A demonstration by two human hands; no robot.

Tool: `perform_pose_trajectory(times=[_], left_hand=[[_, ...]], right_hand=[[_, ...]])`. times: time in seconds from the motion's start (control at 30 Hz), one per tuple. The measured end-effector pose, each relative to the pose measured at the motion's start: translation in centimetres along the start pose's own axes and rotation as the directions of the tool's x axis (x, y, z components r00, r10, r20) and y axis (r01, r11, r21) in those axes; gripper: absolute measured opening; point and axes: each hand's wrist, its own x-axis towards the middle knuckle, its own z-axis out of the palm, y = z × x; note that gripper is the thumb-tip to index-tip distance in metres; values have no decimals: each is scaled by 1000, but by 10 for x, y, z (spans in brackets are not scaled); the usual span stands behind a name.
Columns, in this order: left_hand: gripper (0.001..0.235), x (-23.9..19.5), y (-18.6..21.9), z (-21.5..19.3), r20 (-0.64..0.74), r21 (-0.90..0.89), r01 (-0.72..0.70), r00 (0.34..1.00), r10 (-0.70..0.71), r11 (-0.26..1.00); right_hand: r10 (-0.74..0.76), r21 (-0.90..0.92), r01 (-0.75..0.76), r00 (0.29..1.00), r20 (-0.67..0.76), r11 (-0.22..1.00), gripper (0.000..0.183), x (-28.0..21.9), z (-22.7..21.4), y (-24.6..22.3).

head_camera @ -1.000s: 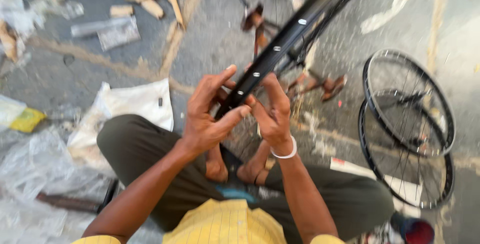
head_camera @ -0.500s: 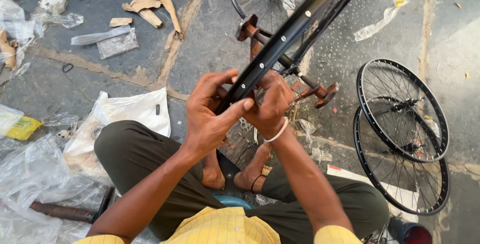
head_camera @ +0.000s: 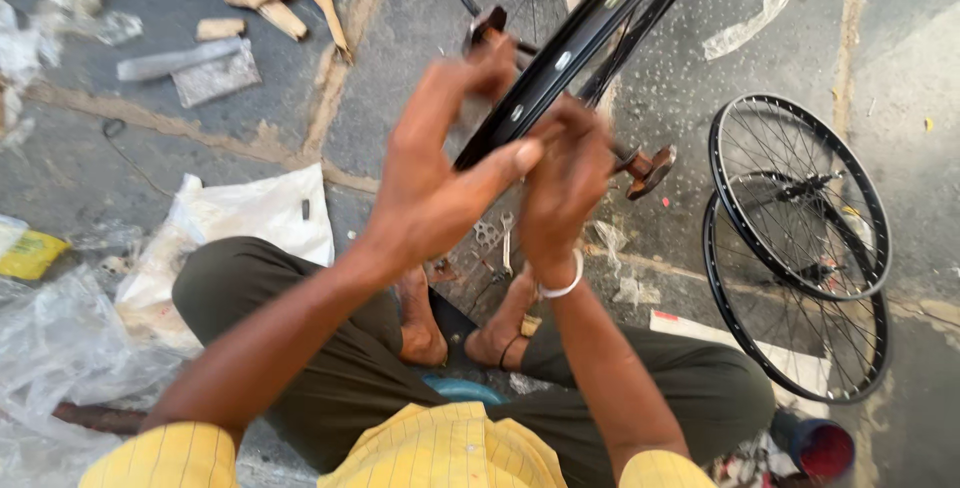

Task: The person sits on the ground and uses a wrench to tighten bolts on a bicycle wheel rim clamped in a vise. They rotate the wheel to access different bolts and tighten them sequentially.

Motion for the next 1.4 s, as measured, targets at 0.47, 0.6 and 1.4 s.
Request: perform_pose_trajectory(times=[0.47,0.6,1.4], left_hand=[[31,-158,-203,12,-183,-771,524,363,-914,362],[30,-161,-180,-5,-257,-550,496,665,-701,672],[34,-183,-172,48,-53,-143,716,684,-728,683]], right_hand=[[248,-639,134,847,471,758,24,-174,-65,133],[316,-631,41,838,444,775,24,-194,-63,157],[396,-592,-115,841,370,798,25,-189,-54,157]])
